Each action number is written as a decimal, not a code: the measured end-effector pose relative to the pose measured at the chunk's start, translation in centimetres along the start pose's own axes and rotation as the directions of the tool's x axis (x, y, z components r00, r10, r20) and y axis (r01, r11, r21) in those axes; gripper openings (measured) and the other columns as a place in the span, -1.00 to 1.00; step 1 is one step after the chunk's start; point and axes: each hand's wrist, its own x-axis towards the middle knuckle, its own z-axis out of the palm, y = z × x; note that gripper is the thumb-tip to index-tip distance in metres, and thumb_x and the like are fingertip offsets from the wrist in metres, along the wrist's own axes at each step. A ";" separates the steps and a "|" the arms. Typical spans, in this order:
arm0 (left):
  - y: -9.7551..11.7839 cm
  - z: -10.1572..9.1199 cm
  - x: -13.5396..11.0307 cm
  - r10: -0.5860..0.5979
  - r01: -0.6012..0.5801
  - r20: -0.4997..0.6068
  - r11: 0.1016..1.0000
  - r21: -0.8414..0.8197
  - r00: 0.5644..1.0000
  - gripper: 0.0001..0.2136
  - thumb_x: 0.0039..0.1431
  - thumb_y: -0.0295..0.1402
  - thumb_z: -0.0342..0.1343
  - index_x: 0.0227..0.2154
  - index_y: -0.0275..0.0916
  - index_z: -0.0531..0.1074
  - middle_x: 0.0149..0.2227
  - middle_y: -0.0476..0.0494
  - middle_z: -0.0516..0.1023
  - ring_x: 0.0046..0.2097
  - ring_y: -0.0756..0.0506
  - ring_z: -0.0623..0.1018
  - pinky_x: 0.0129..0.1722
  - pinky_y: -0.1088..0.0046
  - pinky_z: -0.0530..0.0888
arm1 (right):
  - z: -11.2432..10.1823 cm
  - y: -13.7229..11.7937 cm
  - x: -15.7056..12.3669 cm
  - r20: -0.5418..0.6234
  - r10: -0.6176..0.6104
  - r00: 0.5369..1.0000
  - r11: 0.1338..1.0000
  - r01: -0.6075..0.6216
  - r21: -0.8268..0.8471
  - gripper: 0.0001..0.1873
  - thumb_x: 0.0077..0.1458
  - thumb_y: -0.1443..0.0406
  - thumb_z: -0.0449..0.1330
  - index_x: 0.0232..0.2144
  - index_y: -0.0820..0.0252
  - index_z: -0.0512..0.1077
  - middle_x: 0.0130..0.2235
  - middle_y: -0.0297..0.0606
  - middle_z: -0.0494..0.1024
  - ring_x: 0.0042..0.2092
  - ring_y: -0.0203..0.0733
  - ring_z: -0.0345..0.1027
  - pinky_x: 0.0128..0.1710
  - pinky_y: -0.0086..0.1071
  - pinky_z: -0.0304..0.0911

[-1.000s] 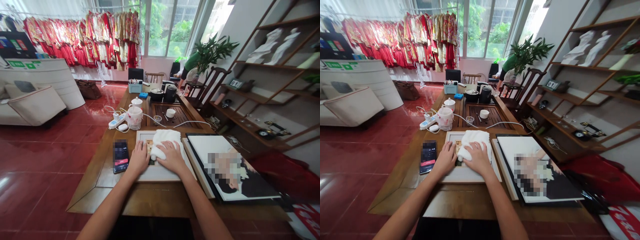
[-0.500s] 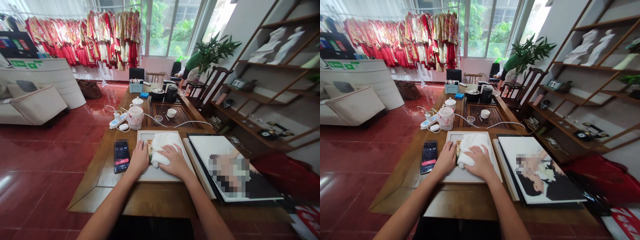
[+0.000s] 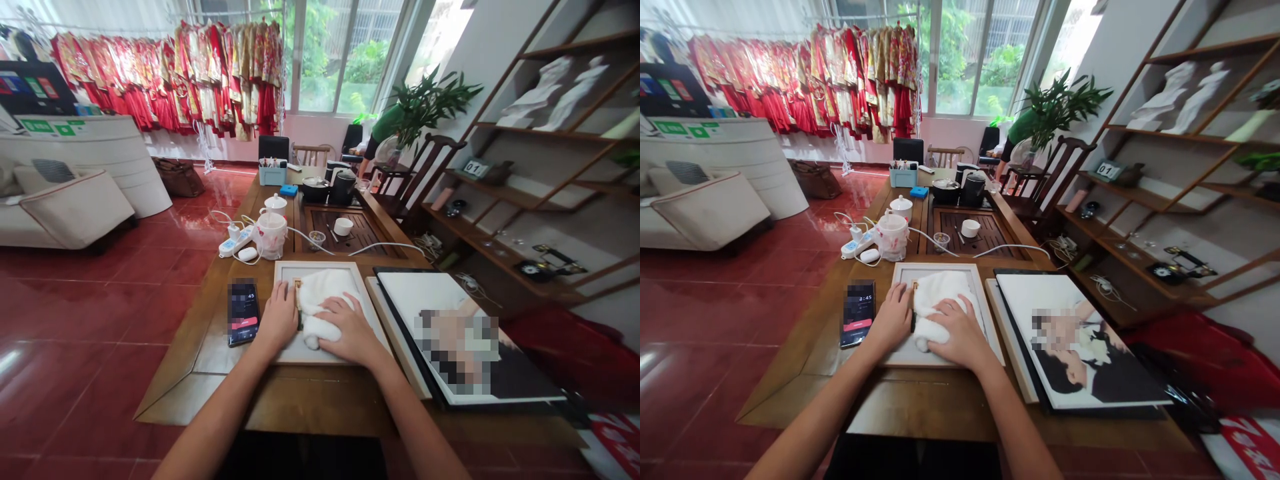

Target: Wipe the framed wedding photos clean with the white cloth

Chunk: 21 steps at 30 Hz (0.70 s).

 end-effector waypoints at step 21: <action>0.0 0.0 0.0 0.011 -0.011 -0.016 1.000 -0.009 1.000 -0.56 0.25 -0.42 -0.17 0.19 -0.35 0.15 0.25 -0.35 0.18 0.33 -0.22 0.05 0.22 0.16 0.20 | -0.4 0.5 -0.4 0.014 -0.022 1.000 0.999 0.021 0.039 -0.62 -0.10 0.15 0.27 -0.14 -0.05 0.48 -0.04 -0.28 0.49 0.07 -0.05 0.24 0.25 0.00 -0.30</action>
